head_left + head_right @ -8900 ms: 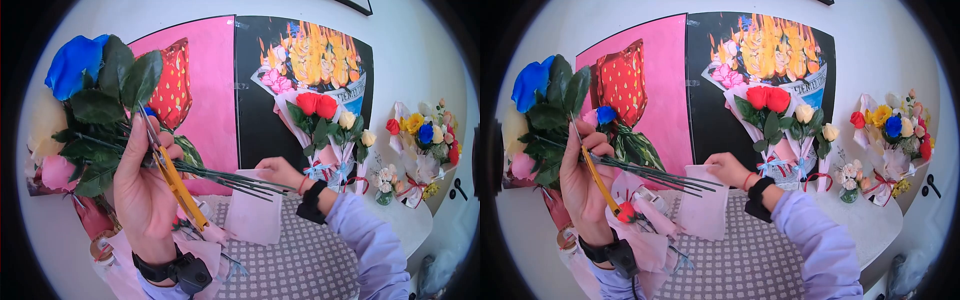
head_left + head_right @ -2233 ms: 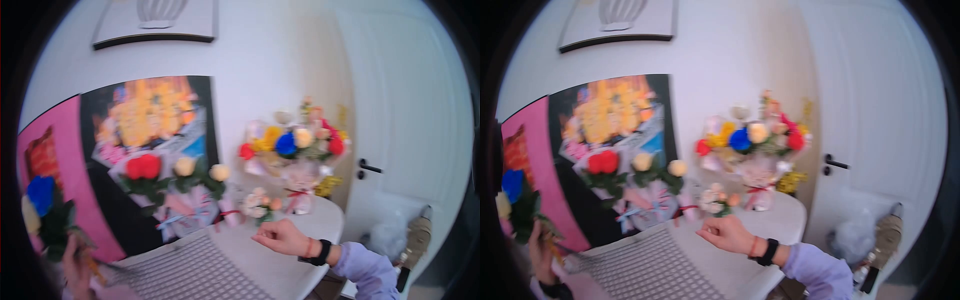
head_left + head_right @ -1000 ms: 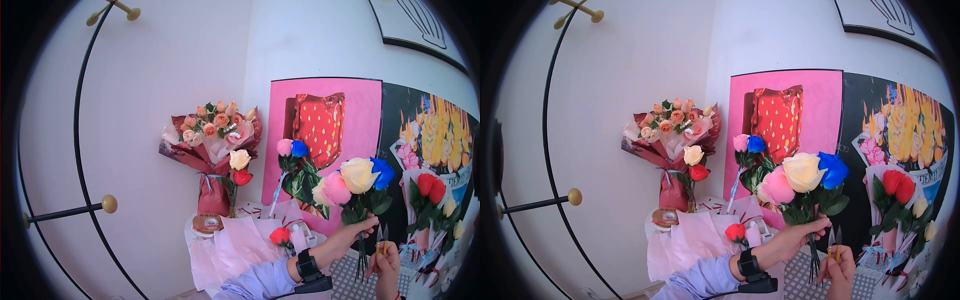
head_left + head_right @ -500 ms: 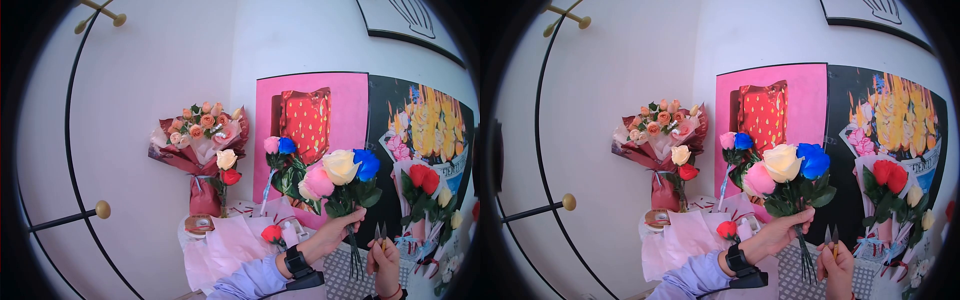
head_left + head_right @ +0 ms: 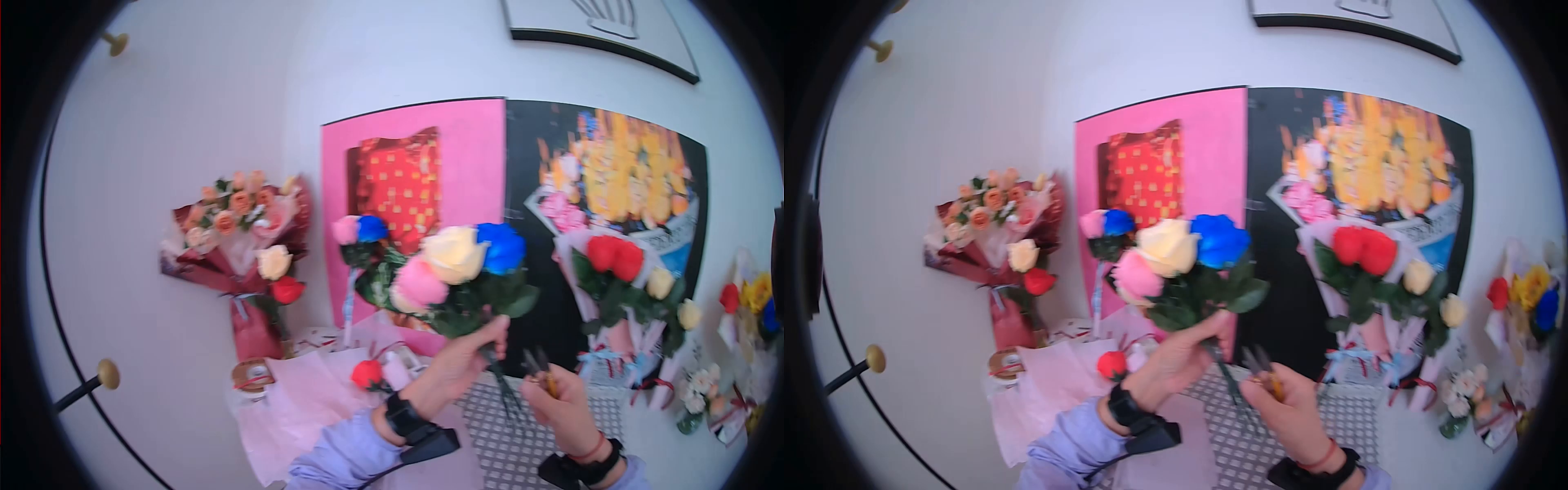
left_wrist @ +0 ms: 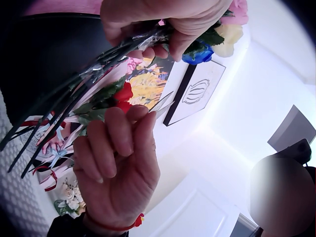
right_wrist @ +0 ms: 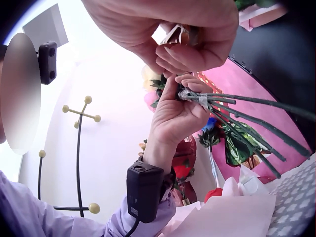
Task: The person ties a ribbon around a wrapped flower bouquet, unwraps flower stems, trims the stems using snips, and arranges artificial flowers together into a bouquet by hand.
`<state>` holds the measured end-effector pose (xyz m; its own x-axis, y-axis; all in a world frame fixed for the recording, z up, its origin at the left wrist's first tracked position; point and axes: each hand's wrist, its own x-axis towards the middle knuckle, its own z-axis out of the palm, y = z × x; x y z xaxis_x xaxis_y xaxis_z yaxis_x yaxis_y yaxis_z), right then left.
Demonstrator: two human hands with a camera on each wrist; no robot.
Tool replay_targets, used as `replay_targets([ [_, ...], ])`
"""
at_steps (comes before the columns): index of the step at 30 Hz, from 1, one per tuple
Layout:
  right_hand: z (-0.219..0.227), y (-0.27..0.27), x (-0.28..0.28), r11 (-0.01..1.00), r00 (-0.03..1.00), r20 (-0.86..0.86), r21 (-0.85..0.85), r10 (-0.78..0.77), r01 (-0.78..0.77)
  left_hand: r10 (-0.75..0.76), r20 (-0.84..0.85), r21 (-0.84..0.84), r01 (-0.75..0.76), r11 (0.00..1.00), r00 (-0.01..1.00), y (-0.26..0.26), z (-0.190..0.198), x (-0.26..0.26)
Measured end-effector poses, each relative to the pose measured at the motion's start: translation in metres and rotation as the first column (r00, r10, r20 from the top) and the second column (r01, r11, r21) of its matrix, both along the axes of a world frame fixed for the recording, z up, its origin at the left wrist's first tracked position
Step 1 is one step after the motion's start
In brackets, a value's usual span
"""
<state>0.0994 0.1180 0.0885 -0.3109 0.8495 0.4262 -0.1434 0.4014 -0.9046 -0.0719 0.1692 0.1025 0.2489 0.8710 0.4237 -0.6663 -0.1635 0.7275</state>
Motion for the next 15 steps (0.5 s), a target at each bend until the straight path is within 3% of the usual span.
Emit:
replay_targets([
  [10,-0.005,0.013,0.006,0.997,0.998,0.068,0.077,0.010,-0.015,-0.039,-0.057,-0.014,0.038,0.999,0.998,-0.003,0.003,-0.003],
  [12,-0.004,0.017,0.008,0.988,0.990,0.130,0.151,-0.062,0.042,-0.003,-0.081,-0.020,0.002,1.000,0.997,-0.003,0.003,-0.005],
  [15,0.003,0.018,0.016,0.999,0.989,0.141,0.027,0.035,-0.039,0.077,-0.108,-0.015,-0.079,0.997,0.991,-0.006,0.006,-0.006],
])
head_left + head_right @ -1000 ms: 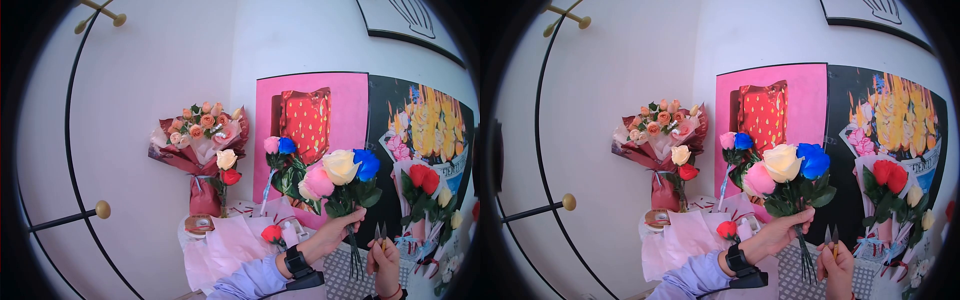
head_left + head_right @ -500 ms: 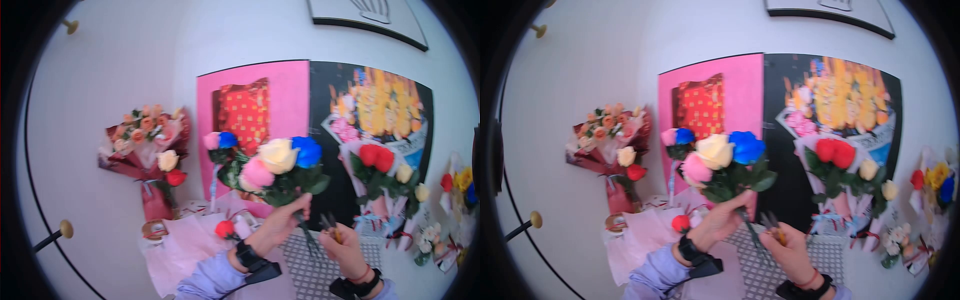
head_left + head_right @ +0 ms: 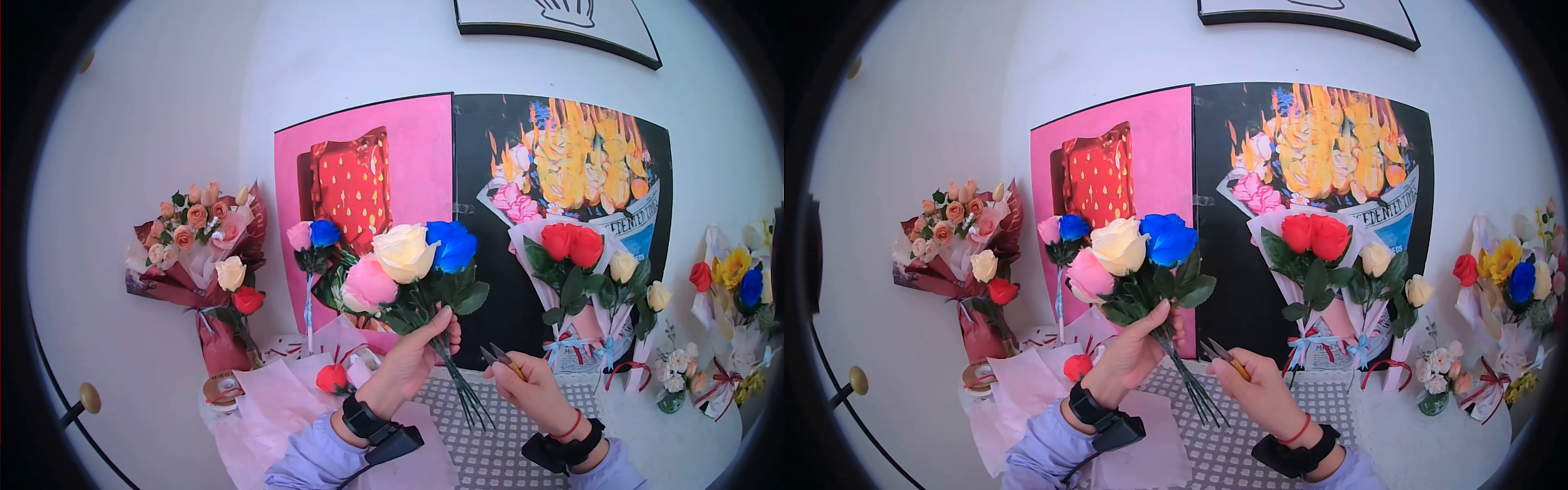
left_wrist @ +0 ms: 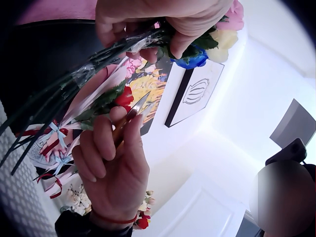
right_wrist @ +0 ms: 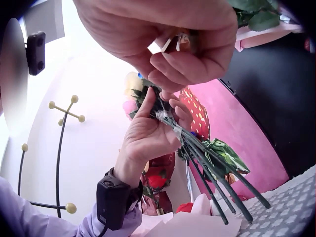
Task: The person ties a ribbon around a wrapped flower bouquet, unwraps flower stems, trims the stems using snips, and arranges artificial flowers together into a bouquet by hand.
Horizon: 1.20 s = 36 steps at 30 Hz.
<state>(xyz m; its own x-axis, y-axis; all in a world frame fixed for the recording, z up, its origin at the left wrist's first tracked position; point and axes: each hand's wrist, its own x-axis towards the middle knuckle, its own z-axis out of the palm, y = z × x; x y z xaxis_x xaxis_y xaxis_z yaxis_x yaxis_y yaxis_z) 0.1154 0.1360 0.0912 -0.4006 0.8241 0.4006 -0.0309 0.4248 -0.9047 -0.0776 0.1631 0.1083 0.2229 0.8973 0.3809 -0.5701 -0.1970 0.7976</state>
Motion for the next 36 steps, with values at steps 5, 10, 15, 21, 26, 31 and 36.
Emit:
replay_targets([
  [5,0.002,-0.001,0.000,0.999,0.999,0.017,0.034,-0.034,0.033,0.007,-0.007,0.018,-0.007,1.000,1.000,0.004,-0.004,0.001],
  [10,0.004,-0.002,0.001,0.998,0.999,-0.021,0.052,-0.047,0.048,-0.070,-0.068,0.076,0.075,0.994,0.995,0.004,-0.006,0.004],
  [15,0.002,-0.001,-0.001,0.999,0.994,-0.104,0.032,0.016,-0.013,-0.092,-0.135,0.072,0.102,0.992,0.987,-0.010,-0.003,0.016],
  [21,0.001,-0.003,0.001,0.997,0.995,-0.091,0.063,-0.032,0.038,-0.039,-0.216,-0.077,0.023,0.997,0.976,-0.008,-0.011,0.015],
  [26,0.008,-0.006,-0.001,0.995,0.993,-0.080,0.051,-0.083,0.087,-0.010,0.104,0.027,0.007,1.000,0.995,0.014,-0.016,0.012],
  [31,0.005,-0.002,0.001,1.000,1.000,-0.005,0.020,-0.003,0.003,-0.030,0.194,0.025,0.025,0.999,0.981,0.019,-0.014,0.005],
  [36,0.002,-0.002,-0.002,1.000,0.999,0.025,0.014,-0.024,0.023,0.057,0.158,0.013,-0.060,0.998,0.986,0.006,-0.005,0.008],
])
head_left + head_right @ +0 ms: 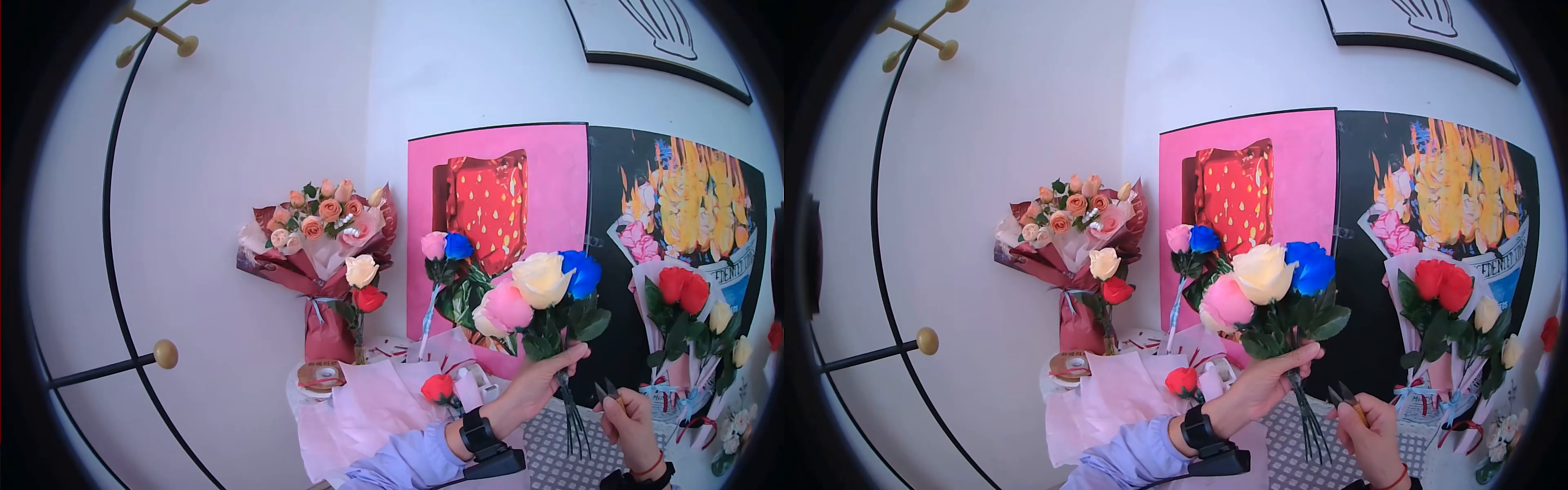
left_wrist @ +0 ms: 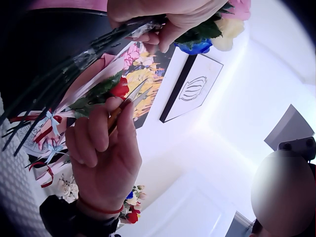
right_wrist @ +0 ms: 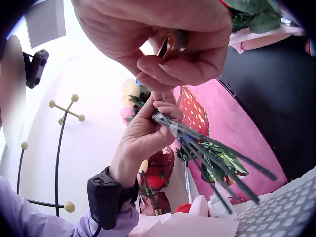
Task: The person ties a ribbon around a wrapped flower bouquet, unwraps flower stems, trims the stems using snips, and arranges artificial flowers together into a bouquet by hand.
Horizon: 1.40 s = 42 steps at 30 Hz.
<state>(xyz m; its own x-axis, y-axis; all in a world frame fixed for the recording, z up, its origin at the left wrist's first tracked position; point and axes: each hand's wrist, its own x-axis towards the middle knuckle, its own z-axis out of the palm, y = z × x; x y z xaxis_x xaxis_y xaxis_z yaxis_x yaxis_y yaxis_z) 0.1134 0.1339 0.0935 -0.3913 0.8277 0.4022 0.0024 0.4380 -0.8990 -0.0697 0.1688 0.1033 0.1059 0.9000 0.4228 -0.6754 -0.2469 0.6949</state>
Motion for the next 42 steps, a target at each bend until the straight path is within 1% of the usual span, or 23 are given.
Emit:
replay_targets([
  [2,0.005,-0.006,-0.003,0.994,0.996,-0.015,0.060,-0.089,0.089,-0.012,0.000,-0.033,0.012,0.999,1.000,-0.004,0.002,-0.003],
  [4,0.005,-0.006,-0.003,0.994,0.996,-0.027,0.077,-0.082,0.084,-0.026,-0.001,-0.065,0.025,0.998,1.000,-0.004,0.002,-0.004],
  [6,0.004,-0.003,-0.001,0.992,0.996,-0.040,0.094,-0.076,0.080,0.003,0.003,0.000,-0.003,1.000,1.000,0.000,0.001,-0.002],
  [9,0.002,0.000,0.001,0.994,0.997,-0.014,0.066,-0.081,0.082,-0.028,0.020,0.007,0.028,1.000,0.999,0.005,-0.002,-0.004],
  [11,0.005,-0.006,-0.002,0.997,0.992,-0.097,0.030,-0.075,0.078,-0.051,0.029,-0.018,0.052,0.998,0.998,0.004,-0.001,-0.004],
  [12,0.008,-0.009,-0.003,0.997,0.993,-0.095,0.029,-0.074,0.077,-0.074,0.037,-0.043,0.076,0.996,0.997,0.003,0.000,-0.004],
  [13,0.011,-0.012,-0.003,0.993,0.993,-0.045,0.047,-0.110,0.113,-0.073,0.039,-0.045,0.075,0.996,0.997,0.004,-0.001,-0.004],
  [14,0.012,-0.013,-0.004,0.987,0.989,0.003,0.067,-0.148,0.147,-0.074,0.019,-0.043,0.074,0.996,0.997,0.005,-0.003,-0.004],
  [15,0.010,-0.011,-0.003,0.987,0.989,0.003,0.064,-0.149,0.148,-0.076,-0.001,-0.042,0.076,0.996,0.997,0.006,-0.003,-0.004],
  [17,0.004,-0.005,0.000,0.972,0.980,0.081,0.164,-0.181,0.166,-0.078,-0.034,-0.072,0.076,0.995,0.996,0.000,0.000,-0.003],
  [18,0.002,-0.005,0.000,0.972,0.979,0.082,0.162,-0.184,0.170,-0.079,-0.066,-0.096,0.072,0.993,0.995,-0.002,0.001,-0.002],
  [19,0.001,-0.004,0.000,0.974,0.983,0.043,0.149,-0.180,0.172,-0.081,-0.066,-0.097,0.074,0.993,0.995,-0.001,0.000,-0.002],
  [20,0.000,-0.003,0.000,0.975,0.985,0.004,0.137,-0.174,0.172,-0.097,-0.117,-0.072,0.088,0.993,0.988,0.000,-0.001,-0.003],
  [21,0.001,-0.004,-0.002,0.975,0.984,0.005,0.136,-0.176,0.173,-0.111,-0.169,-0.048,0.104,0.993,0.979,0.001,-0.003,-0.003],
  [24,0.005,-0.007,-0.003,0.970,0.979,-0.021,0.129,-0.203,0.204,-0.119,-0.170,-0.059,0.110,0.992,0.978,0.001,-0.007,0.001],
  [26,0.004,-0.006,-0.001,0.983,0.989,0.047,0.128,-0.138,0.131,-0.135,-0.145,-0.065,0.126,0.990,0.980,0.000,-0.006,0.001],
  [27,0.003,-0.004,0.001,0.983,0.989,0.045,0.126,-0.139,0.132,-0.136,-0.120,-0.067,0.128,0.989,0.984,0.000,-0.005,0.000],
  [29,-0.002,0.001,0.006,0.989,0.992,0.094,0.127,-0.082,0.070,-0.154,-0.106,-0.053,0.149,0.987,0.982,0.002,-0.006,-0.001],
  [31,-0.003,0.001,0.002,0.988,0.994,0.059,0.131,-0.093,0.085,-0.173,-0.091,-0.042,0.170,0.985,0.981,0.002,-0.005,-0.001],
  [34,-0.004,0.003,0.000,0.985,0.995,0.008,0.141,-0.099,0.097,-0.165,-0.140,-0.053,0.159,0.986,0.976,-0.001,-0.003,0.000],
  [36,-0.005,0.004,0.000,0.985,0.996,-0.009,0.147,-0.090,0.090,-0.176,-0.215,0.008,0.182,0.983,0.961,-0.003,-0.003,0.002],
  [38,-0.007,0.004,0.001,0.990,0.993,-0.015,0.087,-0.113,0.114,-0.195,-0.219,0.009,0.202,0.979,0.956,-0.004,-0.005,0.005],
  [42,-0.003,-0.002,-0.002,0.995,0.996,-0.041,0.043,-0.083,0.085,-0.243,-0.214,0.014,0.251,0.968,0.946,-0.009,-0.008,0.007],
])
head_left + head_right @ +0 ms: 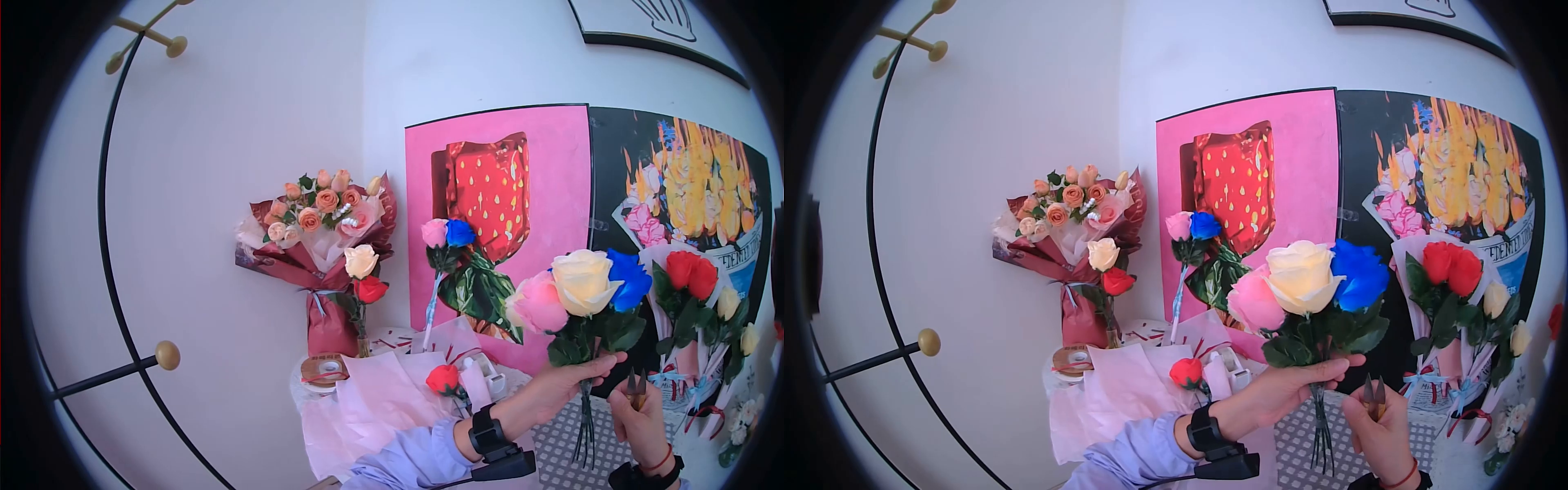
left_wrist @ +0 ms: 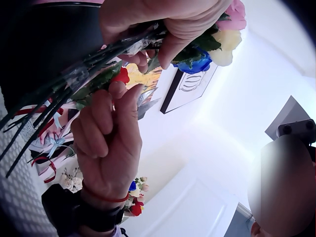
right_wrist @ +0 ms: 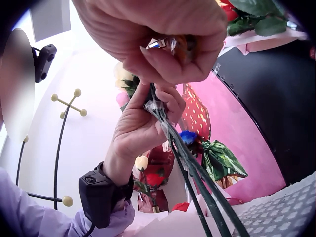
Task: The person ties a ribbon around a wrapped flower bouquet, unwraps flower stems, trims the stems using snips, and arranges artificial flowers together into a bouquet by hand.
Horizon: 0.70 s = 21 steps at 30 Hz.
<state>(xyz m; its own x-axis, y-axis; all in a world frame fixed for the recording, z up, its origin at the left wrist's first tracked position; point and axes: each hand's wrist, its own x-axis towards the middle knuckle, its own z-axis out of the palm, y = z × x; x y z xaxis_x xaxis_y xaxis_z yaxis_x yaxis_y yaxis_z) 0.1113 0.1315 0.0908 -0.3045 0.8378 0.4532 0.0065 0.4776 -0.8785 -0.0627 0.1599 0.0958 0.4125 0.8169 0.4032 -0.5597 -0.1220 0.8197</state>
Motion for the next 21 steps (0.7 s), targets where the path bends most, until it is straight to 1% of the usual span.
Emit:
replay_targets([
  [1,0.000,-0.001,0.000,1.000,1.000,0.021,0.001,0.020,-0.020,0.004,0.001,-0.001,-0.004,1.000,1.000,-0.002,0.000,0.001],
  [3,0.001,-0.003,0.000,0.999,0.998,0.043,0.003,0.045,-0.045,-0.002,-0.062,0.026,0.004,1.000,0.998,-0.004,0.002,0.003],
  [5,0.002,-0.009,-0.004,0.998,0.996,0.069,0.014,0.057,-0.058,-0.004,-0.064,0.040,0.006,0.999,0.998,-0.005,0.000,0.007],
  [9,0.002,-0.012,-0.006,0.998,0.997,0.050,0.003,0.059,-0.059,-0.016,-0.076,0.058,0.020,0.998,0.997,-0.015,0.003,0.008],
  [10,0.002,-0.012,-0.006,0.999,0.999,0.022,0.005,0.039,-0.039,-0.015,-0.075,0.058,0.019,0.998,0.997,-0.016,0.003,0.009],
  [12,0.002,-0.013,-0.006,1.000,1.000,-0.005,0.006,0.019,-0.019,-0.016,-0.034,0.053,0.017,0.998,0.999,-0.018,0.002,0.009],
  [16,0.007,-0.016,-0.007,0.999,0.999,0.039,0.022,0.028,-0.029,-0.022,-0.039,-0.005,0.022,1.000,0.999,-0.019,0.003,0.010],
  [18,0.008,-0.017,-0.008,0.999,0.998,0.058,0.027,0.025,-0.026,0.045,-0.026,0.051,-0.043,0.998,0.999,-0.017,0.001,0.011],
  [21,0.009,-0.018,-0.009,0.999,0.998,0.050,-0.004,0.049,-0.049,0.087,-0.023,0.019,-0.087,0.996,0.996,-0.014,-0.001,0.012],
])
